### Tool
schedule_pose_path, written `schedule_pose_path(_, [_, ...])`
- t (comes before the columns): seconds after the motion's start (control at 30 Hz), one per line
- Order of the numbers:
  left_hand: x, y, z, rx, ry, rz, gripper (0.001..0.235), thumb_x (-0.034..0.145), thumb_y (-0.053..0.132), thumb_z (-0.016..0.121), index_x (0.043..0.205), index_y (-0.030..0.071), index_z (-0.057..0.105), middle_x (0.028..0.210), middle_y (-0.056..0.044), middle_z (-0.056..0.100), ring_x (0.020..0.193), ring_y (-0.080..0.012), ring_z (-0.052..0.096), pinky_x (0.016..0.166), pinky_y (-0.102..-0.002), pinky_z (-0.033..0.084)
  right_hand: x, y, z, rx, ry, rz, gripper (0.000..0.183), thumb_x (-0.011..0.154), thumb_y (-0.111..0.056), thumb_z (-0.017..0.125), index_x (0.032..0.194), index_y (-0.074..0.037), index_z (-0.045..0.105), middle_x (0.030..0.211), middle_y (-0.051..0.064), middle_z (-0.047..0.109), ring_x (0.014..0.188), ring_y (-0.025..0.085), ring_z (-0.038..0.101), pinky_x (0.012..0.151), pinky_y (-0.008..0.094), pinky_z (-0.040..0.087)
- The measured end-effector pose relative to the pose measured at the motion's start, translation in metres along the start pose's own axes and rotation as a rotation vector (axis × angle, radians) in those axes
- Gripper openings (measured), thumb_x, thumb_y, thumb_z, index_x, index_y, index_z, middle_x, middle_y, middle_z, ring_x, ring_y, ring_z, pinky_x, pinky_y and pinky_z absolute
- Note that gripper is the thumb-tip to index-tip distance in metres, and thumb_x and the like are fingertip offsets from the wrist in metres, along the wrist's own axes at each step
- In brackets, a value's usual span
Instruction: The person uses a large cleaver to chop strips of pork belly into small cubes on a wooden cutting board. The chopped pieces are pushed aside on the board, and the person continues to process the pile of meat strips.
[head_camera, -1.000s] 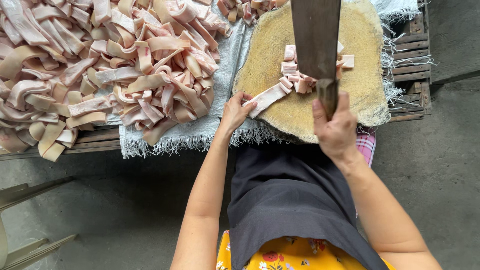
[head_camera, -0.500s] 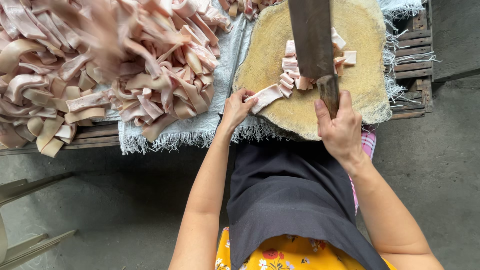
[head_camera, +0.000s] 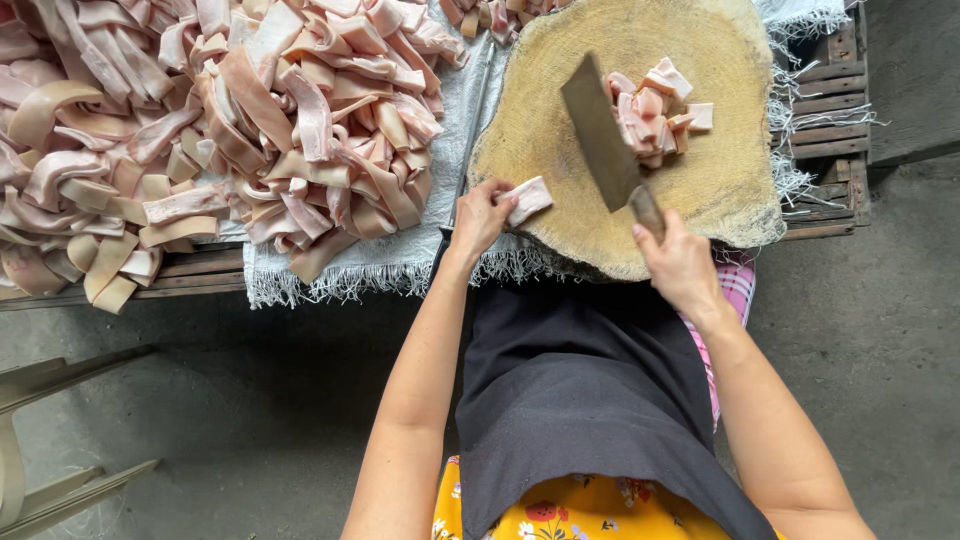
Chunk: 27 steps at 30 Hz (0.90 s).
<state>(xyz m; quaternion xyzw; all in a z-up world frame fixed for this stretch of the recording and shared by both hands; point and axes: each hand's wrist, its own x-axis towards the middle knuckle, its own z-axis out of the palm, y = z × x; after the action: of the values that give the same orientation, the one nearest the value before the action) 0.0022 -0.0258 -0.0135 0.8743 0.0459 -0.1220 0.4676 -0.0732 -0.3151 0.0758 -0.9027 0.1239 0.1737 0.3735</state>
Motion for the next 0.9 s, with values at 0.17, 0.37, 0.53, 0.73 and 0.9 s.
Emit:
schedule_pose_path(0.17, [0.017, 0.020, 0.041, -0.029, 0.036, 0.041, 0.030, 0.089, 0.019, 0.072, 0.114, 0.003, 0.073, 0.089, -0.018, 0.077, 0.080, -0.0265, 0.075, 0.078, -0.038, 0.058, -0.007, -0.021, -0.023, 0.047, 0.158, -0.116, 0.035, 0.106, -0.034, 0.062, 0.116, 0.000, 0.057, 0.061, 0.012, 0.064, 0.052, 0.023, 0.067, 0.050, 0.036, 0.050])
schedule_pose_path(0.37, [0.023, 0.020, 0.053, 0.002, 0.083, 0.034, 0.026, 0.088, 0.016, 0.074, 0.105, -0.004, 0.069, 0.091, -0.018, 0.075, 0.083, -0.0265, 0.073, 0.078, -0.038, 0.059, -0.020, -0.039, -0.031, 0.256, 0.295, -0.409, 0.031, 0.114, -0.030, 0.056, 0.114, -0.001, 0.046, 0.063, 0.005, 0.058, 0.047, 0.019, 0.060, 0.045, 0.033, 0.048])
schedule_pose_path(0.53, [0.025, 0.019, 0.054, -0.017, 0.074, -0.013, 0.026, 0.088, 0.016, 0.072, 0.105, -0.003, 0.068, 0.094, -0.019, 0.075, 0.085, -0.0284, 0.074, 0.079, -0.039, 0.059, -0.016, -0.020, 0.024, 0.052, 0.165, -0.378, 0.031, 0.110, -0.029, 0.056, 0.118, -0.001, 0.045, 0.064, 0.012, 0.060, 0.049, 0.026, 0.063, 0.045, 0.039, 0.053])
schedule_pose_path(0.73, [0.019, 0.021, 0.045, 0.016, 0.072, 0.056, 0.023, 0.091, 0.014, 0.070, 0.104, -0.004, 0.068, 0.096, -0.022, 0.076, 0.089, -0.0325, 0.074, 0.085, -0.042, 0.057, -0.013, -0.015, 0.021, -0.059, -0.099, -0.071, 0.037, 0.104, -0.033, 0.058, 0.119, 0.000, 0.050, 0.063, 0.022, 0.063, 0.054, 0.035, 0.066, 0.055, 0.050, 0.054])
schedule_pose_path(0.9, [0.006, 0.031, 0.018, 0.438, 0.124, 0.244, 0.033, 0.095, 0.007, 0.062, 0.128, 0.009, 0.065, 0.102, -0.022, 0.067, 0.091, -0.0380, 0.069, 0.081, -0.049, 0.054, -0.027, -0.013, -0.010, 0.022, -0.032, 0.026, 0.039, 0.100, -0.036, 0.062, 0.116, 0.000, 0.058, 0.059, 0.017, 0.065, 0.049, 0.026, 0.066, 0.050, 0.042, 0.050])
